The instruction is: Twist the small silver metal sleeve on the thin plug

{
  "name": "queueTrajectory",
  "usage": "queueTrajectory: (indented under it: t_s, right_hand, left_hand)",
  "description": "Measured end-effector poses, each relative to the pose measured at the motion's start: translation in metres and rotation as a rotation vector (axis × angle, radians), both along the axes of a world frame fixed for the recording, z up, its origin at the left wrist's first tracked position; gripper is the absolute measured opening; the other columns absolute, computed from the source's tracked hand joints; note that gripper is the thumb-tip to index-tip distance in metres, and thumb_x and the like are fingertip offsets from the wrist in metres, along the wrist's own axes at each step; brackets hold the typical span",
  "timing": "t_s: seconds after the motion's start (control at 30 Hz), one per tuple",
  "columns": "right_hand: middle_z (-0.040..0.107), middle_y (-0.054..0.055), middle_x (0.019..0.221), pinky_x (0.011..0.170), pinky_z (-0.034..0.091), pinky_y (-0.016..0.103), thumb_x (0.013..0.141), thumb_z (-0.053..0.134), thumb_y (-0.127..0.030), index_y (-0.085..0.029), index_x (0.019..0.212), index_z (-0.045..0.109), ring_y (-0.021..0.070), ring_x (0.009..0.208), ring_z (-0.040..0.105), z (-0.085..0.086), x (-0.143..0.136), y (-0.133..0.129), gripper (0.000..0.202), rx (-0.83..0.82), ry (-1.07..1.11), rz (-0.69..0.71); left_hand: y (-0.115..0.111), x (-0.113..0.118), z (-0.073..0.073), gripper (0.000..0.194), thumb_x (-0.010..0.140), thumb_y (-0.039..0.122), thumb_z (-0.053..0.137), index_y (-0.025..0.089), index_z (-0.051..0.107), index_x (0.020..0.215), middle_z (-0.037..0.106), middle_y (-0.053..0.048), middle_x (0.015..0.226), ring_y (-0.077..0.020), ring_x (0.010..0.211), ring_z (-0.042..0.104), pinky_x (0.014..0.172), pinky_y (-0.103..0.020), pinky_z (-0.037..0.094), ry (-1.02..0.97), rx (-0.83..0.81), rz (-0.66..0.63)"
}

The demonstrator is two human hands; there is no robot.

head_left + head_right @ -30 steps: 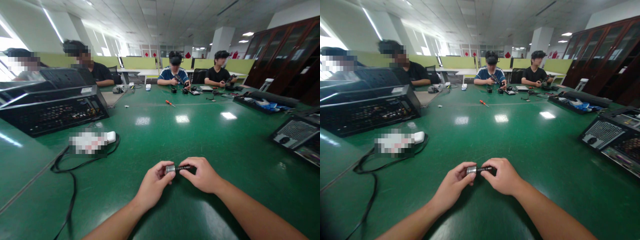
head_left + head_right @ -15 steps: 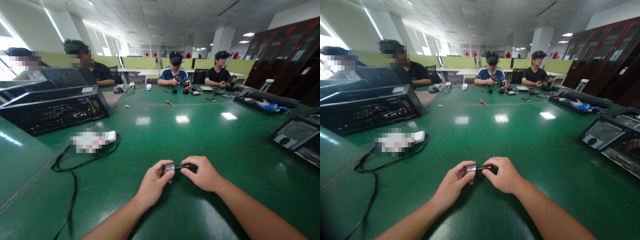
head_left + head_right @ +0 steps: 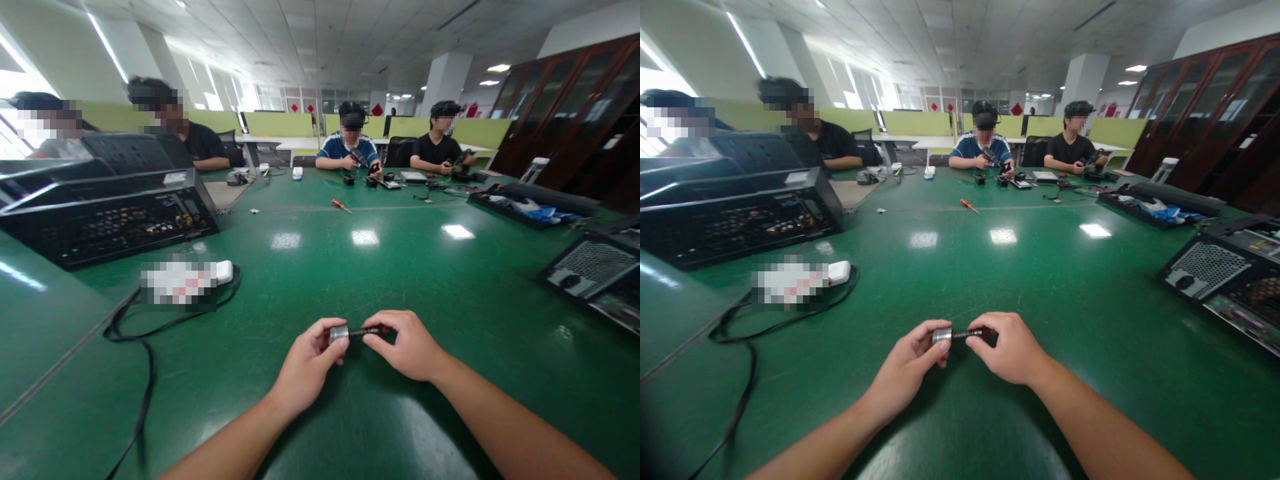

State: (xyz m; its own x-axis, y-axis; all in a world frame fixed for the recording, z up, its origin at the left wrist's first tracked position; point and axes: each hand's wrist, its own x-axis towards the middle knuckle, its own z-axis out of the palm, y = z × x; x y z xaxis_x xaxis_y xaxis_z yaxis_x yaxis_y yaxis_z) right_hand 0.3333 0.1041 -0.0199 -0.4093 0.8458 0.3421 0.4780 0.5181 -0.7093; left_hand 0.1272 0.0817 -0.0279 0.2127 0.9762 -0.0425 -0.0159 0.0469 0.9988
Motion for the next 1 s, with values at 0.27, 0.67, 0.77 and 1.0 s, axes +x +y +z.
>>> queueTrajectory:
  t_s: [0.27,0.67,0.77,1.0]
  right_hand:
    - [0.071,0.0,0.076,0.065,0.045,0.025,0.083,0.064,-0.021,-0.021,0.087,0.071,0.0143,0.068,0.063,0.001,0.0005,-0.0011,0.008,-0.001,-0.005,-0.008]
    - [0.072,0.002,0.077,0.066,0.047,0.026,0.083,0.064,-0.022,-0.02,0.088,0.072,0.0161,0.069,0.064,0.0001,0.0026,0.0002,0.01,-0.003,0.002,-0.012]
    - [0.072,0.003,0.077,0.066,0.047,0.027,0.083,0.063,-0.022,-0.02,0.088,0.072,0.0165,0.069,0.065,0.0009,0.0026,0.0003,0.01,-0.006,0.01,-0.009]
    - [0.072,0.002,0.077,0.067,0.047,0.027,0.082,0.064,-0.022,-0.02,0.089,0.072,0.0158,0.068,0.065,0.0005,0.0039,0.0018,0.01,0.005,-0.003,-0.018]
  left_hand:
    - [-0.0007,-0.0001,-0.0003,0.03,0.081,0.03,0.067,0.016,0.06,0.107,0.059,0.0,0.075,-0.0151,0.066,0.055,0.063,-0.028,0.046,0.007,-0.005,0.011]
    - [-0.0013,0.0007,0.0019,0.032,0.08,0.033,0.067,0.016,0.061,0.108,0.059,0.0,0.074,-0.0157,0.066,0.054,0.063,-0.029,0.046,0.008,-0.021,0.024]
    - [-0.0005,-0.0001,0.0003,0.033,0.079,0.034,0.068,0.017,0.062,0.107,0.059,0.0,0.074,-0.016,0.067,0.055,0.063,-0.029,0.046,0.004,-0.02,0.027]
    - [0.0005,-0.0007,-0.001,0.035,0.08,0.033,0.068,0.016,0.061,0.109,0.059,0.0,0.074,-0.0158,0.067,0.055,0.063,-0.028,0.047,0.007,-0.015,0.032]
